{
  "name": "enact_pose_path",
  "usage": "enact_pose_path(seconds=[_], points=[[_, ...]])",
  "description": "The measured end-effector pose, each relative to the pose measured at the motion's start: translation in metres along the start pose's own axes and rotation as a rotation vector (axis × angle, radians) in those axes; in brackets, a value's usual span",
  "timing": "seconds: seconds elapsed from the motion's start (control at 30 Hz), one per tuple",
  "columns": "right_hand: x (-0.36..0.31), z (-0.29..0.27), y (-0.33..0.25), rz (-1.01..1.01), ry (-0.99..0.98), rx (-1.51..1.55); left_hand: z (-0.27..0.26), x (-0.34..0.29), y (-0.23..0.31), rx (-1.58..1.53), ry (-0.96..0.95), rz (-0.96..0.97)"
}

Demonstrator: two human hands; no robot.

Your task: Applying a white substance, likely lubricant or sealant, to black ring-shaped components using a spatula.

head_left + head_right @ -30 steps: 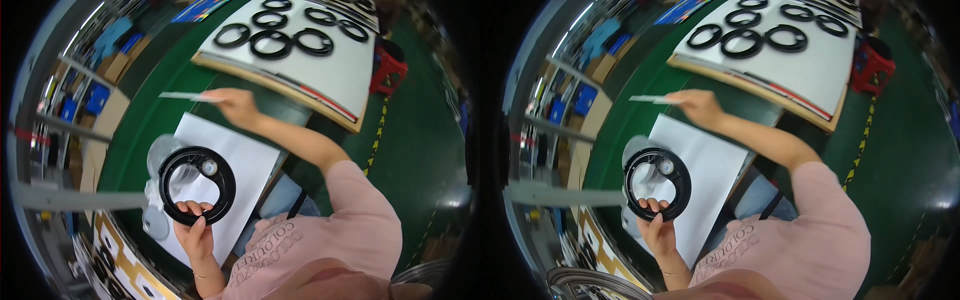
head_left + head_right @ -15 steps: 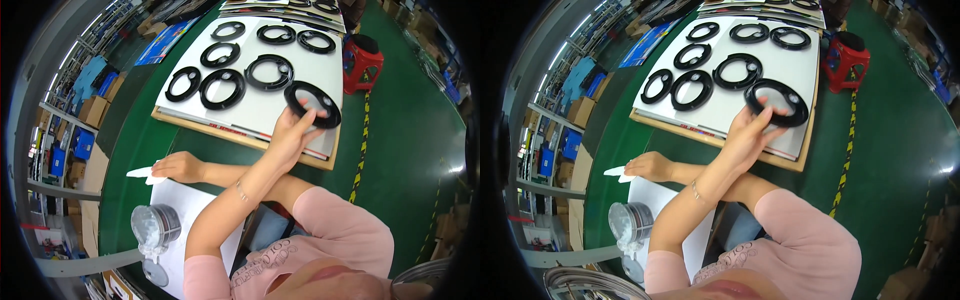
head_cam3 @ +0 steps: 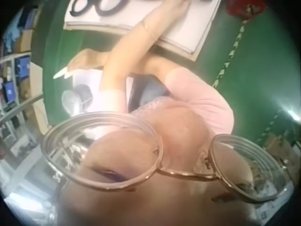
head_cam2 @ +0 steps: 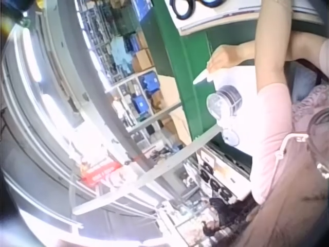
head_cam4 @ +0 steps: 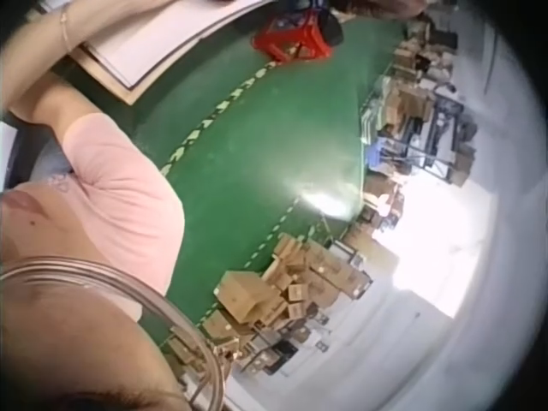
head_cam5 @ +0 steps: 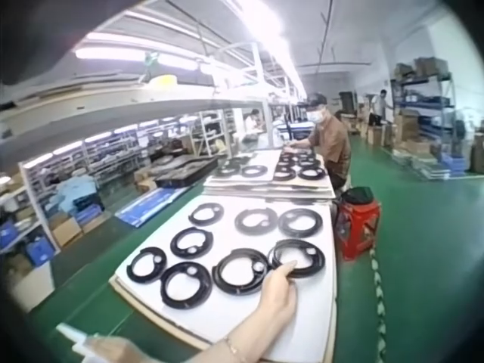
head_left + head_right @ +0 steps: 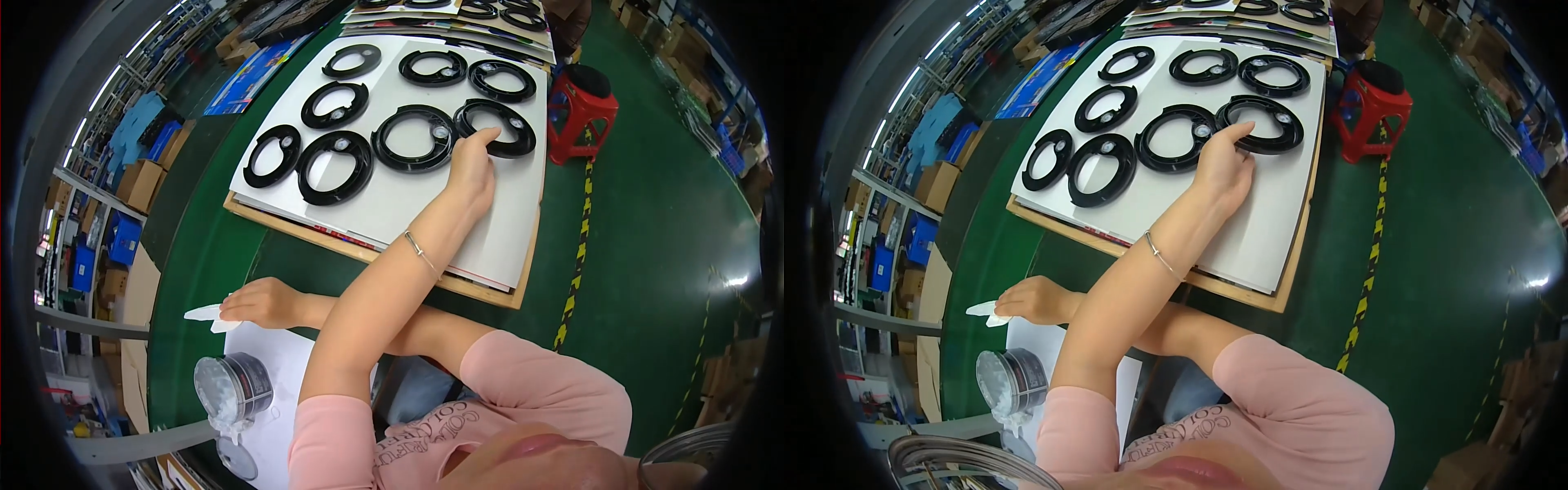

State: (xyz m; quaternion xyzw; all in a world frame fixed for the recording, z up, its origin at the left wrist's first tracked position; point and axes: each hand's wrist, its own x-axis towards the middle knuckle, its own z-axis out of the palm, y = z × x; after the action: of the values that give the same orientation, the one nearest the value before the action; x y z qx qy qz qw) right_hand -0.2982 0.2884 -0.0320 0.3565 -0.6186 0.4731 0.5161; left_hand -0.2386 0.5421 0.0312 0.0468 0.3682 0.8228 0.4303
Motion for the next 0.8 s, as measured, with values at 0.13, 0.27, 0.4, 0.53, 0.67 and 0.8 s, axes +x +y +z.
enact_pose_path(seconds=[0.13,0.27,0.4,0.53,0.67,0.8], points=[[-0.002,0.001,-0.001,0.056,-0.050,0.018,0.005,-0.017,0.009,0.088,0.006,-0.044],[-0.002,0.002,-0.001,0.061,-0.063,0.032,-0.006,-0.037,0.013,0.155,0.015,-0.048],[-0.002,0.002,-0.002,0.060,-0.050,0.062,-0.032,-0.048,0.014,0.809,0.081,0.335],[0.001,0.000,-0.005,0.086,-0.067,0.112,-0.061,-0.036,0.042,1.972,0.125,0.944],[0.003,-0.002,-0.007,0.086,-0.068,0.113,-0.076,-0.020,0.059,2.324,0.047,0.914],[0.005,-0.002,-0.007,0.056,-0.032,0.124,-0.078,0.004,0.069,2.368,0.069,0.892]])
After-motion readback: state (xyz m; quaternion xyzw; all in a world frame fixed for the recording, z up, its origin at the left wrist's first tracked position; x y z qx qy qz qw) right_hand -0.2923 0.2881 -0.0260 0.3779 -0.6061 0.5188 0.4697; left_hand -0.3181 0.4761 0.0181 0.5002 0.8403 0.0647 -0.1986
